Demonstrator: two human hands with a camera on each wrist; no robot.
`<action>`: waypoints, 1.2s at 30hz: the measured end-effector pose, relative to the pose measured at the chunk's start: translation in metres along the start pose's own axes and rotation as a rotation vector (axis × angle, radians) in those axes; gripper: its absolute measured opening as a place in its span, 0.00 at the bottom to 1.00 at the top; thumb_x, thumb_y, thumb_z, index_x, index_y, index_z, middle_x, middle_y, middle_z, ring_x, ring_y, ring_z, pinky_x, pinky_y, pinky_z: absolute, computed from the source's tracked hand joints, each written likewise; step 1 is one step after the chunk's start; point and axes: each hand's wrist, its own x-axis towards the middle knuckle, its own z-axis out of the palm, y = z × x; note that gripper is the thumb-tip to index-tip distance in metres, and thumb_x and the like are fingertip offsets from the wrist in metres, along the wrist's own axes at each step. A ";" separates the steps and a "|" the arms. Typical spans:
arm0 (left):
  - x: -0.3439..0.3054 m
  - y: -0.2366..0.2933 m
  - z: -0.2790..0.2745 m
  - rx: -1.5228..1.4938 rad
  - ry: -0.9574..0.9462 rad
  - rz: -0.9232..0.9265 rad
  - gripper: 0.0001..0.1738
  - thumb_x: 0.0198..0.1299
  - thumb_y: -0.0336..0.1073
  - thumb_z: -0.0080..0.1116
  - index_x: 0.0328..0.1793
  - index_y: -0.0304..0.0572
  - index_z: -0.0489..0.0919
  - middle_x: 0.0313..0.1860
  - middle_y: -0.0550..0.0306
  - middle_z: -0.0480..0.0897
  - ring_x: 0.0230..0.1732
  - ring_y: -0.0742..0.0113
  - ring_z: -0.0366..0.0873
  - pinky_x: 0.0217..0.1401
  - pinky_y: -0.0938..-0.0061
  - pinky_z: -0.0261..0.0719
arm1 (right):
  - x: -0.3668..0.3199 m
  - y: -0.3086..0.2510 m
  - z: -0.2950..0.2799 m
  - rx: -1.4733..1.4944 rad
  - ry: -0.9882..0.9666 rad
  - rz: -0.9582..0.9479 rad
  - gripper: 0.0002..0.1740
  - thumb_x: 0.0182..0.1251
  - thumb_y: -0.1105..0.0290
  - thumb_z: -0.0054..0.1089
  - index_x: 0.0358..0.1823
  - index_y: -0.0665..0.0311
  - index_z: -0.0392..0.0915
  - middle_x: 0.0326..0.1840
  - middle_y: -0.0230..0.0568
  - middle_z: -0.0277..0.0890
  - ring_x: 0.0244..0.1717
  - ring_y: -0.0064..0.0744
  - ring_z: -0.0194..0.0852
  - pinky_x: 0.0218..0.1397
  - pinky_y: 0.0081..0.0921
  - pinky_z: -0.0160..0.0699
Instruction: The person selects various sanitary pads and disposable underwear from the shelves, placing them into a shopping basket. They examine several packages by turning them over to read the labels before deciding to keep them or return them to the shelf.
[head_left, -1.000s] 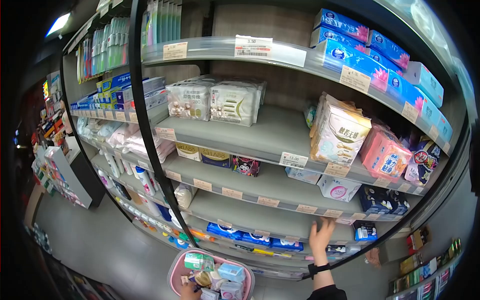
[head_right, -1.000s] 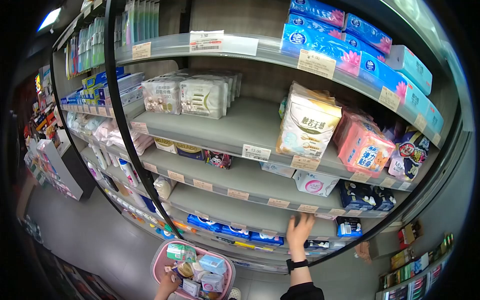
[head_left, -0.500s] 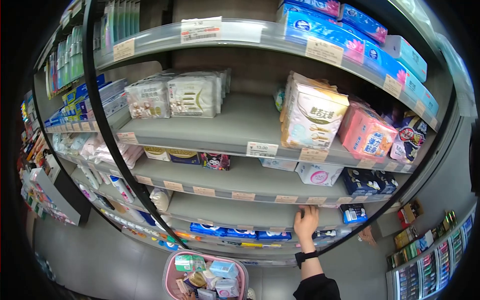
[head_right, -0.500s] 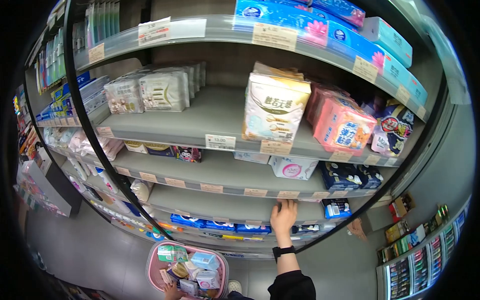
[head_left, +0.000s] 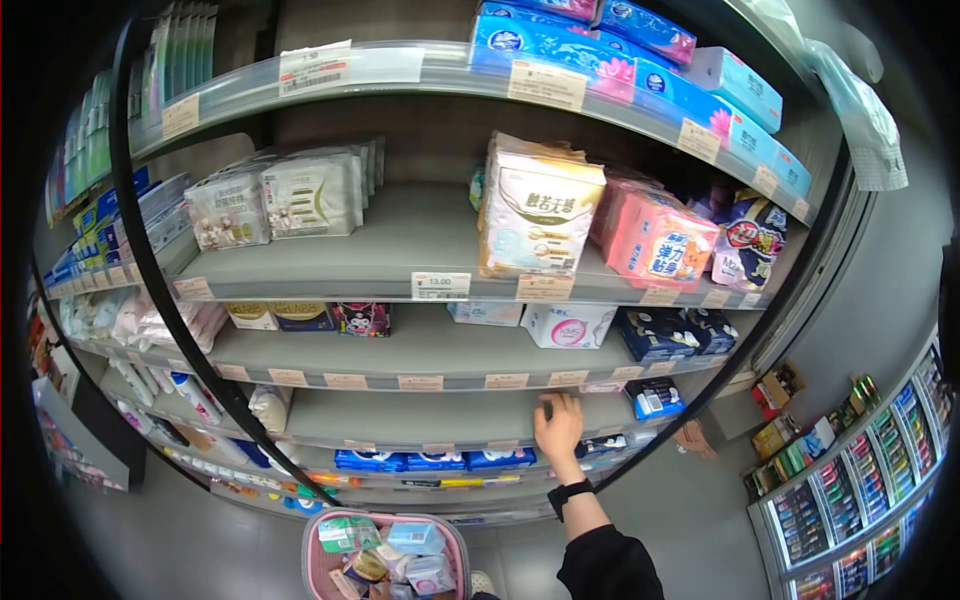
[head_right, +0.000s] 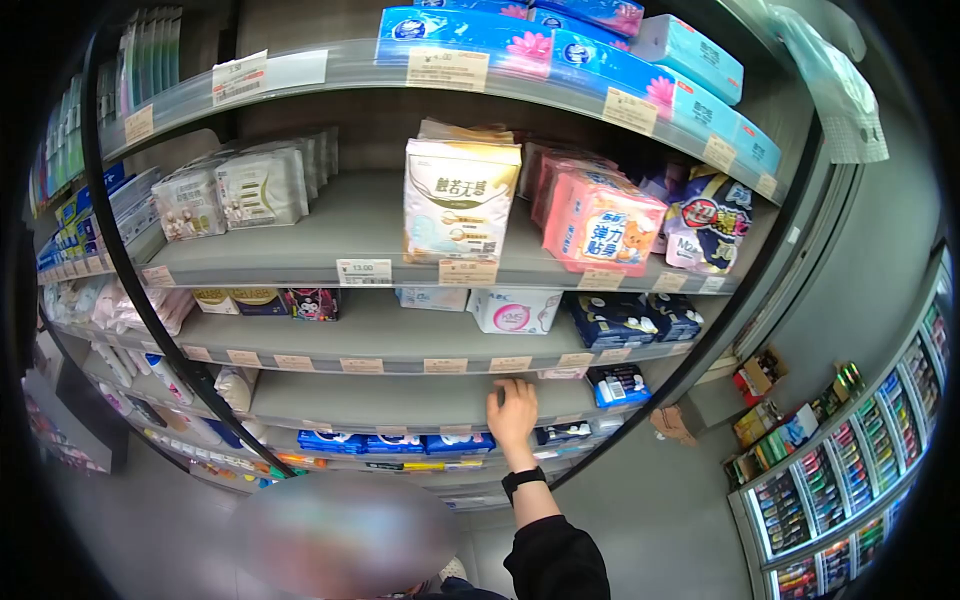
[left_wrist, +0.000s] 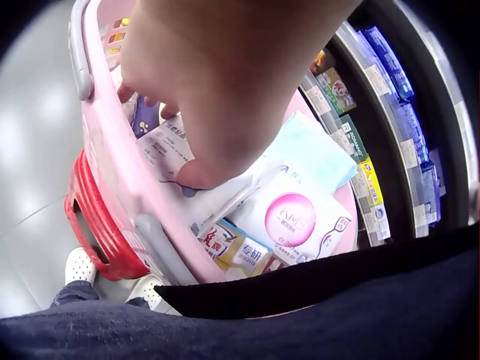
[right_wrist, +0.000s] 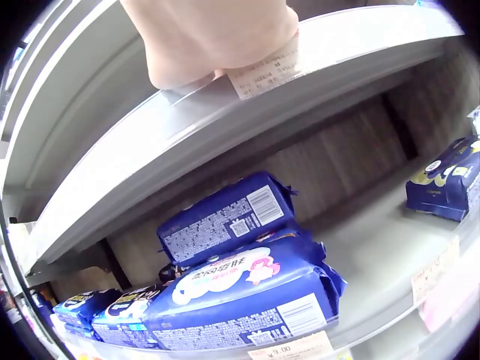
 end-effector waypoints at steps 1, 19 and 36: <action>0.000 0.001 0.000 0.003 -0.006 0.009 0.46 0.56 0.51 0.58 0.78 0.43 0.54 0.70 0.37 0.66 0.67 0.38 0.67 0.63 0.44 0.68 | -0.001 0.000 -0.001 -0.009 0.002 0.005 0.07 0.53 0.70 0.58 0.35 0.60 0.80 0.38 0.42 0.78 0.44 0.48 0.72 0.49 0.42 0.73; 0.020 0.032 -0.037 -0.505 -0.212 -0.315 0.83 0.18 0.59 0.83 0.75 0.24 0.41 0.74 0.23 0.52 0.76 0.28 0.47 0.77 0.53 0.51 | 0.000 -0.002 -0.003 0.014 0.014 -0.005 0.06 0.53 0.71 0.59 0.34 0.59 0.79 0.35 0.39 0.77 0.42 0.46 0.73 0.47 0.40 0.73; 0.016 0.037 -0.030 -0.376 -0.193 -0.341 0.80 0.17 0.50 0.86 0.78 0.50 0.43 0.69 0.28 0.54 0.67 0.32 0.64 0.68 0.53 0.69 | 0.000 0.003 0.007 -0.008 -0.010 -0.025 0.08 0.54 0.70 0.58 0.36 0.59 0.80 0.36 0.41 0.77 0.42 0.49 0.73 0.45 0.42 0.73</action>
